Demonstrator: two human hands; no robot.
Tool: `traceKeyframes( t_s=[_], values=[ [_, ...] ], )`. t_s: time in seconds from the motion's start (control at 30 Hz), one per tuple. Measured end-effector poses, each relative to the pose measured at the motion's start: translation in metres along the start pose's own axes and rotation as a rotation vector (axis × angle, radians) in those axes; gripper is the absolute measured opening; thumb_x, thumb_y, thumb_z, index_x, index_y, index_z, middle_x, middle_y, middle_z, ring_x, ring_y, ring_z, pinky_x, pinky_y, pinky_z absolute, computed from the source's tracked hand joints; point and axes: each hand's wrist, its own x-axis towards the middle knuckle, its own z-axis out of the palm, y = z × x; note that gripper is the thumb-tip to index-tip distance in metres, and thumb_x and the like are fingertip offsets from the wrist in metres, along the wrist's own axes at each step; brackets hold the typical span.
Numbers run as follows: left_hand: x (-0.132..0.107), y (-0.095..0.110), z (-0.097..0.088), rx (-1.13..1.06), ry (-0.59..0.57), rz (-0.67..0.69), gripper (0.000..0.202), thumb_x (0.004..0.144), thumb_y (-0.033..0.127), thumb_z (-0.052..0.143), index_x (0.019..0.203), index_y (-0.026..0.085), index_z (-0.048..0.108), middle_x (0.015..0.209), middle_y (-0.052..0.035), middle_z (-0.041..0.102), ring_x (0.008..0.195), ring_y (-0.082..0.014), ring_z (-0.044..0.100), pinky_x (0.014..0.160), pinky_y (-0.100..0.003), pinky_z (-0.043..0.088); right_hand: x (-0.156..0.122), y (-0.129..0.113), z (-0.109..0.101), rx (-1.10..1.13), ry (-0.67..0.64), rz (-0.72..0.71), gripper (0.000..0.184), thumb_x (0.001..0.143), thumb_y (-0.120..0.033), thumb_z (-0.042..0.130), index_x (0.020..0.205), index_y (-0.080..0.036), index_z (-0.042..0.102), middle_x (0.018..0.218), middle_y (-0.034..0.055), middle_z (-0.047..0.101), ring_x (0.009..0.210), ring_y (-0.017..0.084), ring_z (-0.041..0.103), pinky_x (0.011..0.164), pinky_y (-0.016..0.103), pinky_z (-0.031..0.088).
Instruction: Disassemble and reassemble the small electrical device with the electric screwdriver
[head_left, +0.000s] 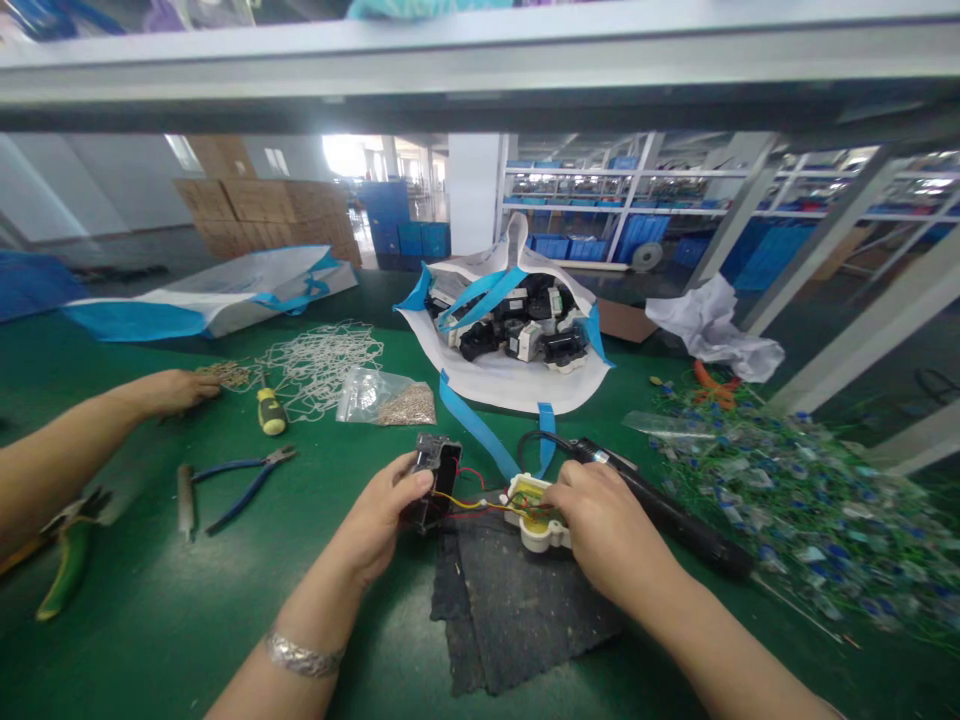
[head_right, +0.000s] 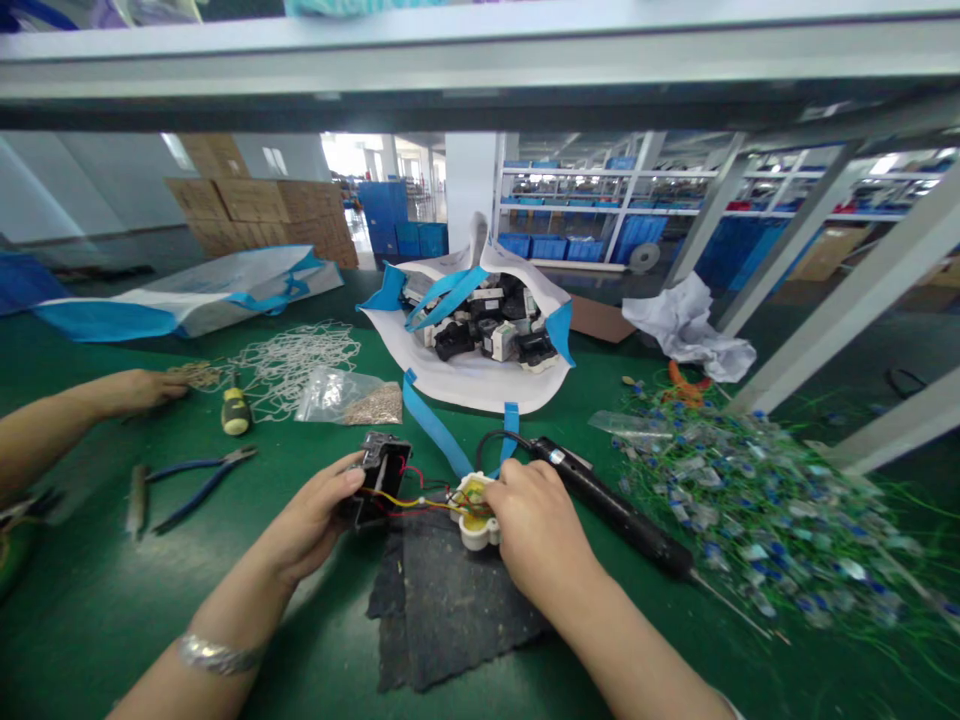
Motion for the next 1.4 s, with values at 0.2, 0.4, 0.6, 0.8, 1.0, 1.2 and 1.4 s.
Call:
traceKeyframes(
  t_s=[0.2, 0.4, 0.6, 0.8, 1.0, 1.2, 1.4],
  values=[
    [0.000, -0.007, 0.002, -0.046, -0.060, -0.051, 0.042, 0.067, 0.040, 0.061, 0.100, 0.014, 0.056, 0.087, -0.0071, 0.064, 0.076, -0.0197, 0.057, 0.063, -0.027, 0.045, -0.004, -0.010, -0.003, 0.040, -0.046, 0.000, 0.017, 0.074, -0.006, 0.049, 0.075, -0.018, 0.060, 0.069, 0.0027, 0.050, 0.064, 0.017, 0.043, 0.062, 0.029, 0.030],
    [0.001, -0.014, 0.007, -0.099, -0.055, -0.052, 0.037, 0.071, 0.039, 0.058, 0.100, 0.015, 0.056, 0.091, -0.0070, 0.063, 0.082, -0.0203, 0.057, 0.068, -0.029, 0.046, -0.018, -0.056, 0.002, 0.311, 0.025, -0.183, 0.019, 0.080, -0.007, 0.042, 0.084, -0.017, 0.058, 0.080, 0.0047, 0.054, 0.076, 0.017, 0.047, 0.068, 0.029, 0.036],
    [0.002, -0.017, 0.006, -0.128, -0.012, -0.070, 0.033, 0.070, 0.040, 0.060, 0.091, 0.015, 0.058, 0.079, -0.0042, 0.064, 0.071, -0.0179, 0.058, 0.061, -0.028, 0.047, 0.000, -0.090, 0.040, -0.008, -0.196, -0.163, 0.013, 0.074, -0.006, 0.049, 0.075, -0.013, 0.059, 0.071, 0.0071, 0.058, 0.063, 0.021, 0.054, 0.053, 0.032, 0.039],
    [0.003, -0.019, 0.004, -0.164, -0.016, -0.083, 0.033, 0.071, 0.038, 0.058, 0.092, 0.013, 0.057, 0.084, -0.0073, 0.064, 0.074, -0.0191, 0.059, 0.062, -0.029, 0.048, 0.013, -0.104, 0.054, -0.069, -0.233, -0.111, 0.013, 0.075, -0.008, 0.049, 0.073, -0.011, 0.061, 0.071, 0.0112, 0.060, 0.063, 0.026, 0.057, 0.050, 0.035, 0.040],
    [0.003, -0.017, 0.007, -0.186, -0.014, -0.090, 0.035, 0.070, 0.040, 0.060, 0.093, 0.013, 0.056, 0.080, -0.0069, 0.064, 0.071, -0.0188, 0.058, 0.060, -0.028, 0.047, 0.009, -0.103, 0.042, -0.060, -0.267, -0.108, 0.011, 0.074, -0.007, 0.051, 0.073, -0.013, 0.061, 0.073, 0.0099, 0.062, 0.064, 0.024, 0.059, 0.051, 0.031, 0.040],
    [-0.001, -0.017, 0.015, -0.307, -0.044, -0.040, 0.034, 0.068, 0.039, 0.061, 0.092, 0.015, 0.056, 0.078, -0.0040, 0.062, 0.072, -0.0172, 0.057, 0.059, -0.025, 0.045, 0.036, -0.095, -0.041, 0.194, -0.108, -0.107, 0.012, 0.076, -0.011, 0.053, 0.068, -0.017, 0.059, 0.070, -0.0008, 0.061, 0.065, 0.012, 0.057, 0.057, 0.020, 0.039],
    [-0.002, -0.028, 0.024, -0.318, -0.153, -0.129, 0.043, 0.066, 0.045, 0.060, 0.096, 0.016, 0.052, 0.084, -0.0071, 0.060, 0.073, -0.0222, 0.058, 0.053, -0.030, 0.046, 0.137, -0.115, -0.055, 0.352, -0.083, -0.183, 0.011, 0.082, -0.018, 0.049, 0.077, -0.016, 0.058, 0.060, -0.0045, 0.058, 0.055, 0.007, 0.054, 0.052, 0.017, 0.037]
  ],
)
